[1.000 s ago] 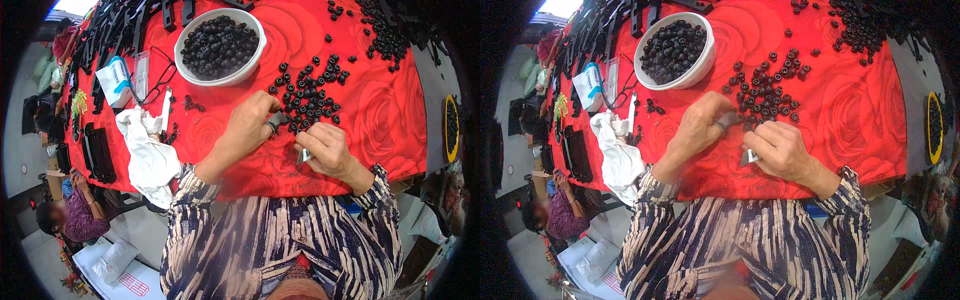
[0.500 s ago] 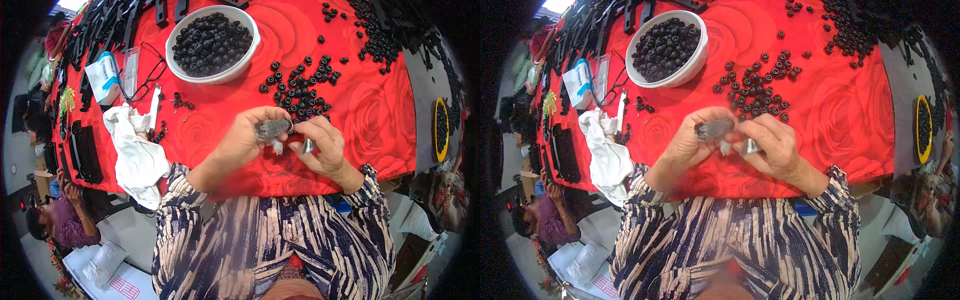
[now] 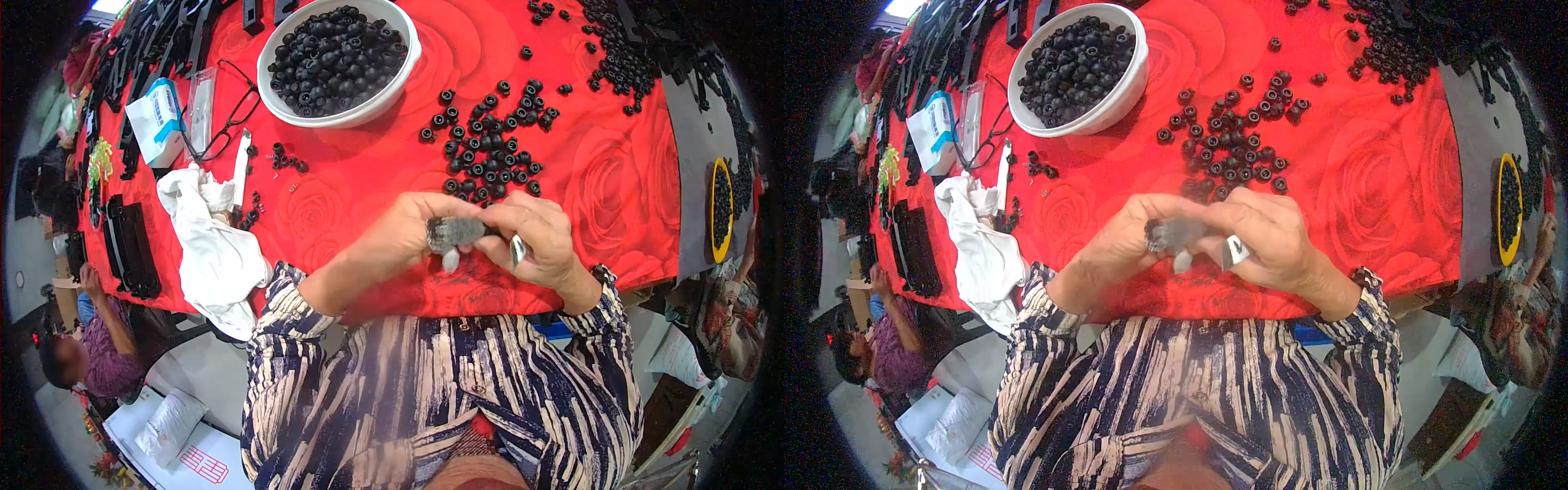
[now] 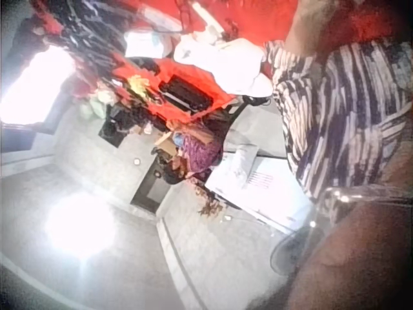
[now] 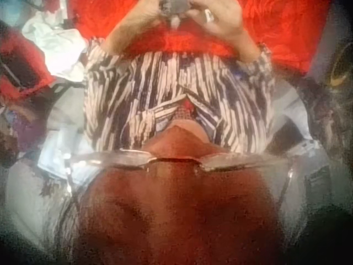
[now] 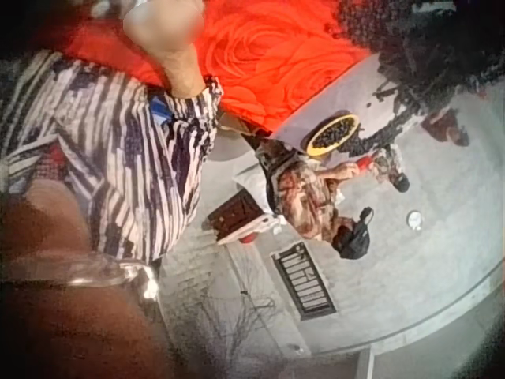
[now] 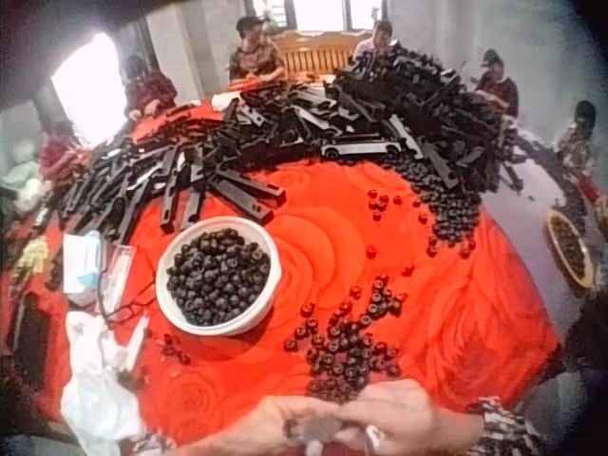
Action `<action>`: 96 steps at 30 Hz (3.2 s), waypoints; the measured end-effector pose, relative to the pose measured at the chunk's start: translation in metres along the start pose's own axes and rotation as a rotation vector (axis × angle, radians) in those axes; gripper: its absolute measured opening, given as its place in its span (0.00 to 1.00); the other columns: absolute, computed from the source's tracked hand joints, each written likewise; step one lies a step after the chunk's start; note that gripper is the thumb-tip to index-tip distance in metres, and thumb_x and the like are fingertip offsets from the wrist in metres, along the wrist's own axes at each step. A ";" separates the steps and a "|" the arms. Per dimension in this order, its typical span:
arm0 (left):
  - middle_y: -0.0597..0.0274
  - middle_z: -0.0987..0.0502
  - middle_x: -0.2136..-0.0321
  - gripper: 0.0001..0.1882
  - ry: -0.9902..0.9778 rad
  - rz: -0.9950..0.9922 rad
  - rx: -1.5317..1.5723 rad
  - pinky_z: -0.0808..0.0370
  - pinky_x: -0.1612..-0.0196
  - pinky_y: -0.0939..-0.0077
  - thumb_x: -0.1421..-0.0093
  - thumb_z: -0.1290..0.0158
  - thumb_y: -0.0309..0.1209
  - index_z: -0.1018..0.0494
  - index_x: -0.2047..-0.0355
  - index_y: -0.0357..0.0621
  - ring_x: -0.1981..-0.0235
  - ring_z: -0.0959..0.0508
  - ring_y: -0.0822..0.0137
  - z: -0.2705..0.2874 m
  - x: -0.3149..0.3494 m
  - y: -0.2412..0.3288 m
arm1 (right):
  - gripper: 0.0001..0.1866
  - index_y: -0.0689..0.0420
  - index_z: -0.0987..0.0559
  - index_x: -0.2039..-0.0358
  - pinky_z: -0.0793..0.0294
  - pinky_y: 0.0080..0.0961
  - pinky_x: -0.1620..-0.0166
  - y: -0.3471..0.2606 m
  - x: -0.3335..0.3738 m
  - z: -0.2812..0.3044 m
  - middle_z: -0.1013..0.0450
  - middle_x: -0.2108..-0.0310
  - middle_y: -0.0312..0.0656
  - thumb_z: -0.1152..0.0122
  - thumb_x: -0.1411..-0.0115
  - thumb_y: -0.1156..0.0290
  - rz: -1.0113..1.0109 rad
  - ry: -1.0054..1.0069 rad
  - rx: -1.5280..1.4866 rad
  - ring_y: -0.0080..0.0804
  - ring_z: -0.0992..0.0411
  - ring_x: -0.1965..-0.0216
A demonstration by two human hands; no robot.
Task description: The person sits at a table covered with a red cloth and repeatedly picks up small black beads. Using a small metal tool, they scrape or clean the surface of each bead individually. The cleaned beads are placed back onto the table surface, while a bowl of unprocessed beads sits nearby.
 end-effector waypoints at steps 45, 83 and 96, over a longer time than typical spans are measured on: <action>0.62 0.23 0.69 0.12 0.184 -0.260 -0.157 0.27 0.70 0.82 0.40 0.49 0.26 0.27 0.56 0.37 0.71 0.25 0.76 0.000 0.002 -0.004 | 0.09 0.64 0.29 0.60 0.35 0.25 0.68 0.013 0.001 0.004 0.33 0.72 0.42 0.50 0.42 0.76 -0.418 -0.028 -0.239 0.32 0.34 0.72; 0.68 0.27 0.71 0.10 0.099 -0.155 -0.132 0.29 0.71 0.85 0.39 0.50 0.32 0.28 0.61 0.38 0.73 0.29 0.80 0.000 0.000 -0.006 | 0.08 0.65 0.28 0.65 0.36 0.29 0.74 0.022 -0.002 -0.001 0.36 0.78 0.44 0.45 0.47 0.78 -0.323 -0.162 -0.171 0.38 0.34 0.78; 0.62 0.28 0.73 0.11 0.096 -0.199 0.138 0.27 0.78 0.78 0.38 0.52 0.32 0.29 0.61 0.37 0.78 0.29 0.74 0.006 -0.003 0.005 | 0.14 0.64 0.27 0.65 0.33 0.28 0.74 0.015 -0.006 0.012 0.32 0.76 0.43 0.38 0.53 0.76 -0.243 -0.002 -0.152 0.34 0.32 0.77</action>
Point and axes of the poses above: each hand's wrist, its own x-axis away from the middle knuckle, its own z-axis out of the back of the hand, y = z × x, the point moved 4 cm from there along -x, towards the middle knuckle
